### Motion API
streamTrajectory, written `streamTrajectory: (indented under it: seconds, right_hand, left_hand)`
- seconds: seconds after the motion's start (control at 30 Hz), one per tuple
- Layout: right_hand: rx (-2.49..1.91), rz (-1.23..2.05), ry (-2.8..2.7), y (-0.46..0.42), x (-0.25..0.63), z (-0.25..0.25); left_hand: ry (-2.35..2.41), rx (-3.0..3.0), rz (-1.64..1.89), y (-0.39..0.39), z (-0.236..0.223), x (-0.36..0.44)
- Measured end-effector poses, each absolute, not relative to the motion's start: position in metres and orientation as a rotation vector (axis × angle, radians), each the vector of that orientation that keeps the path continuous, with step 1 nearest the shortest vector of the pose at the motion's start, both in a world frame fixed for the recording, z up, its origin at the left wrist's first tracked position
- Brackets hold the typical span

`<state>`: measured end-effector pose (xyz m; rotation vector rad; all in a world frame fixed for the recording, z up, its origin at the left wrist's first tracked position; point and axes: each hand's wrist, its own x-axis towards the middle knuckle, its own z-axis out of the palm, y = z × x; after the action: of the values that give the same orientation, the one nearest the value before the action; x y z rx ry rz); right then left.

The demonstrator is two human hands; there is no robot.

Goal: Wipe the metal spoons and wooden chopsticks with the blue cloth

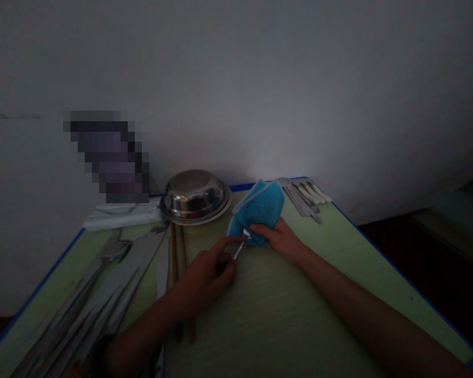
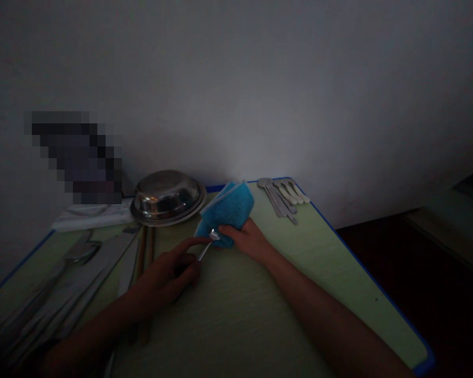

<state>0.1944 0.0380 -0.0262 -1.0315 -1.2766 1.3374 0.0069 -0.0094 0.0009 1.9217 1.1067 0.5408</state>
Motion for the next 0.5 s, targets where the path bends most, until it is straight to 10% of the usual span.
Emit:
streamTrajectory:
  seconds: [0.5]
  right_hand:
    - [-0.735, 1.647, -0.791, 0.049, 0.197, -0.028]
  left_hand:
    - [1.092, 1.602, 0.801, -0.005, -0.007, 0.003]
